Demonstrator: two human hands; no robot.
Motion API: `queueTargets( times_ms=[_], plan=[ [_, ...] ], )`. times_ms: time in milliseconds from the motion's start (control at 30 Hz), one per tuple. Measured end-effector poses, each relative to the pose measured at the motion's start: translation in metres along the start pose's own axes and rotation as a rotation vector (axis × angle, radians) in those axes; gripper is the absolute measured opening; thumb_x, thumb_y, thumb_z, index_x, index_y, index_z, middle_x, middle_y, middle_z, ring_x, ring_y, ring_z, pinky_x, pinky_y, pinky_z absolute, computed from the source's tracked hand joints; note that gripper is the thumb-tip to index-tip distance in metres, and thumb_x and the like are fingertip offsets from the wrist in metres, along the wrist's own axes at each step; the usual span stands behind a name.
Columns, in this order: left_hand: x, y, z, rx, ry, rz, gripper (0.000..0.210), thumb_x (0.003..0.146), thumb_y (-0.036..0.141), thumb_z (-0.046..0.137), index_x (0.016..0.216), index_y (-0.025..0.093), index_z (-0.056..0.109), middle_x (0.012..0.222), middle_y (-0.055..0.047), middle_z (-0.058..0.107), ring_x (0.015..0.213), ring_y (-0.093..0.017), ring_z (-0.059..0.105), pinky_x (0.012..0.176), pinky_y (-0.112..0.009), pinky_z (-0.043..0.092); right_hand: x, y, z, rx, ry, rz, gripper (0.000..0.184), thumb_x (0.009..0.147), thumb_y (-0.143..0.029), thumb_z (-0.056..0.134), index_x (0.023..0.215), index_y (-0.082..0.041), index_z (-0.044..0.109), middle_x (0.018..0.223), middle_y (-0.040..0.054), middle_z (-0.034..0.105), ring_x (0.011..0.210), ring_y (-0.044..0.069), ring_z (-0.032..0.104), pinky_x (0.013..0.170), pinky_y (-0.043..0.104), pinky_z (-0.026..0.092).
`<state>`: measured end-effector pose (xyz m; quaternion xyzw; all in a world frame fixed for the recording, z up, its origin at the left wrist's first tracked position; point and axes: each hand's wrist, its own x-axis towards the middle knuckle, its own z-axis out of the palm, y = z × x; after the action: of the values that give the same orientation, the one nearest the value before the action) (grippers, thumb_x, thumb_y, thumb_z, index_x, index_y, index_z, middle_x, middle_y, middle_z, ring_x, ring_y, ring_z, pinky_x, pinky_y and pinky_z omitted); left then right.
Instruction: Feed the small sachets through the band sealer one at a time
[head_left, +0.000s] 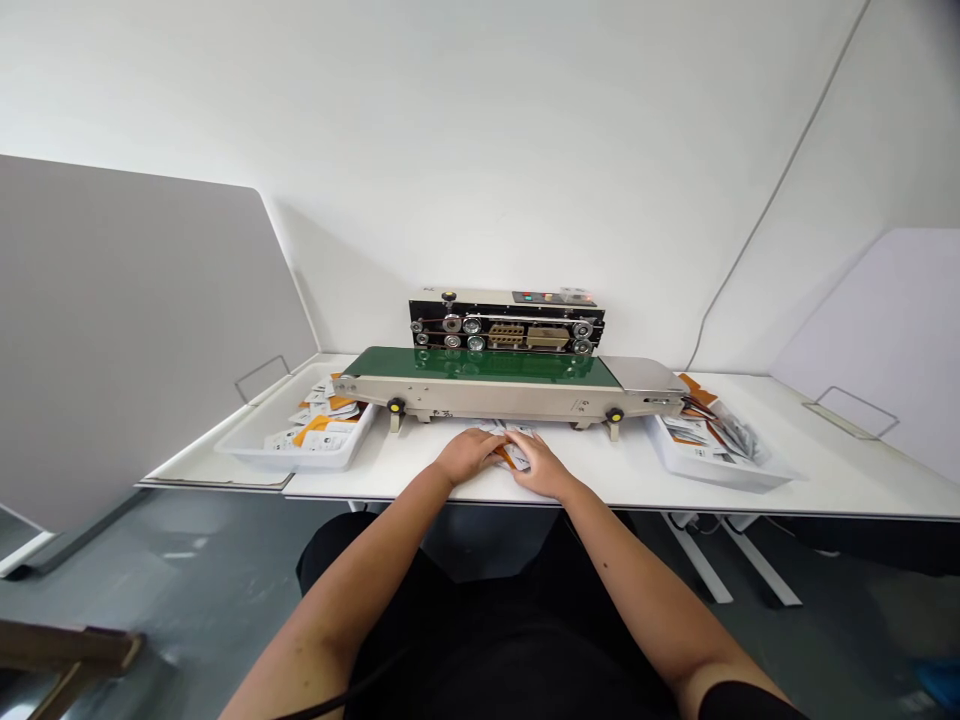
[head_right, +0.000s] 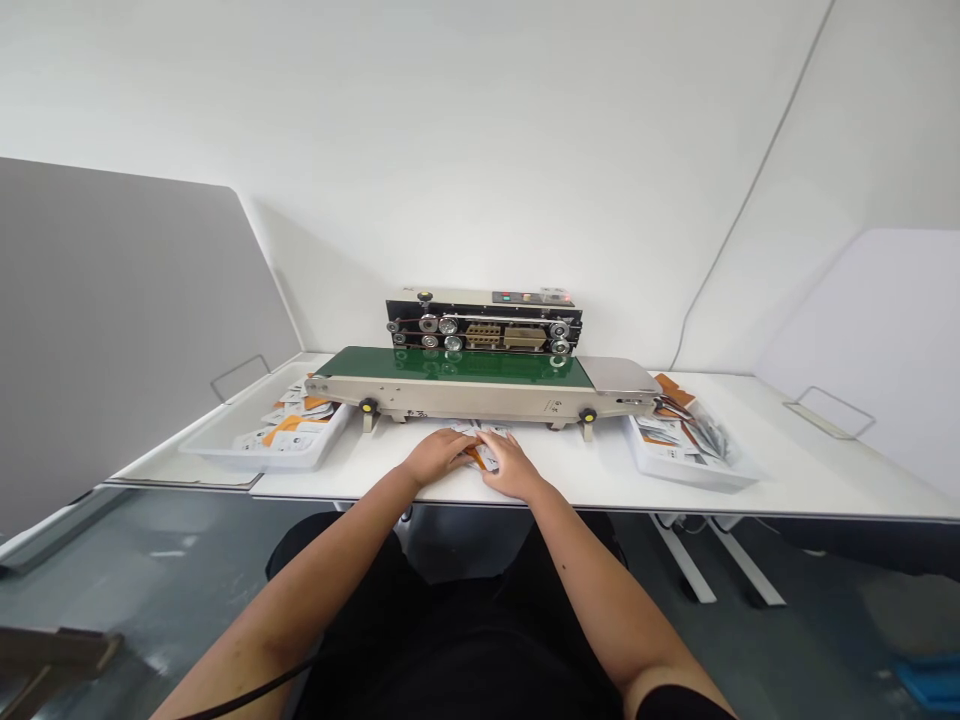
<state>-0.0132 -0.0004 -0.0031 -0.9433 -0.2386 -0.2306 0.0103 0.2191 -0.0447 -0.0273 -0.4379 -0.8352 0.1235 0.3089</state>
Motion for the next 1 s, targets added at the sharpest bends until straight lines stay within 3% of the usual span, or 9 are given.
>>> queueTargets(
  times_ms=[100,267,400,500,600,767,867,1000],
  plan=[
    [0.002,0.003,-0.002,0.027,0.023,0.031,0.032,0.1,0.032,0.05,0.128,0.02,0.06,0.106,-0.014,0.072,0.101,-0.027,0.068,0.095,-0.042,0.049,0.001,0.0,0.001,-0.022,0.002,0.023,0.079,0.078,-0.018,0.058,0.154,-0.027,0.036,0.152,0.0088,0.046,0.146,0.028,0.035,0.122,0.057,0.019],
    [0.004,0.008,-0.004,0.032,0.041,0.063,0.035,0.098,0.029,0.051,0.132,0.02,0.058,0.124,-0.016,0.067,0.114,-0.027,0.063,0.099,-0.044,0.048,0.002,-0.002,-0.003,0.026,-0.078,-0.018,0.081,0.083,-0.022,0.06,0.157,-0.027,0.026,0.157,0.0098,0.04,0.144,0.026,0.038,0.122,0.054,0.018],
    [0.004,0.011,-0.008,0.069,0.034,0.081,0.031,0.102,0.03,0.043,0.122,0.019,0.064,0.101,-0.014,0.071,0.099,-0.026,0.065,0.093,-0.042,0.049,0.003,-0.004,-0.004,-0.001,-0.068,-0.009,0.088,0.082,-0.027,0.065,0.159,-0.028,0.022,0.156,0.0104,0.041,0.145,0.027,0.036,0.122,0.056,0.017],
    [0.003,0.013,-0.011,0.092,0.032,0.089,0.031,0.103,0.03,0.04,0.112,0.019,0.068,0.095,-0.013,0.07,0.096,-0.026,0.063,0.09,-0.041,0.049,0.004,-0.003,-0.001,-0.061,-0.032,0.057,0.084,0.082,-0.033,0.069,0.156,-0.027,0.031,0.155,0.0107,0.043,0.147,0.029,0.032,0.121,0.057,0.019],
    [0.001,0.012,-0.014,0.049,0.056,0.089,0.032,0.104,0.031,0.041,0.116,0.021,0.068,0.099,-0.013,0.07,0.097,-0.025,0.062,0.09,-0.04,0.049,0.005,0.0,0.001,-0.127,0.001,0.101,0.067,0.085,-0.038,0.066,0.148,-0.028,0.045,0.151,0.0087,0.048,0.149,0.031,0.028,0.12,0.059,0.021],
    [-0.002,0.0,-0.011,-0.038,0.248,-0.046,0.032,0.103,0.031,0.041,0.117,0.022,0.069,0.1,-0.011,0.071,0.094,-0.023,0.063,0.09,-0.039,0.05,0.007,0.002,0.002,-0.238,0.109,0.151,0.051,0.091,-0.042,0.06,0.14,-0.029,0.055,0.156,0.0057,0.041,0.149,0.035,0.022,0.117,0.064,0.02],
    [-0.003,-0.009,-0.007,-0.093,0.357,-0.149,0.029,0.102,0.031,0.043,0.107,0.021,0.07,0.099,-0.009,0.072,0.095,-0.022,0.064,0.09,-0.039,0.051,0.014,-0.004,0.003,-0.232,0.22,0.121,0.037,0.093,-0.036,0.056,0.128,-0.028,0.065,0.148,0.0049,0.052,0.143,0.034,0.032,0.116,0.06,0.025],
    [-0.006,-0.017,-0.003,-0.249,0.402,-0.315,0.022,0.099,0.032,0.05,0.107,0.021,0.068,0.095,-0.007,0.071,0.087,-0.021,0.065,0.082,-0.035,0.053,0.033,-0.019,0.004,-0.14,0.303,0.135,0.024,0.095,-0.03,0.051,0.105,-0.027,0.073,0.114,0.0057,0.072,0.121,0.028,0.054,0.104,0.048,0.041]
  ],
)
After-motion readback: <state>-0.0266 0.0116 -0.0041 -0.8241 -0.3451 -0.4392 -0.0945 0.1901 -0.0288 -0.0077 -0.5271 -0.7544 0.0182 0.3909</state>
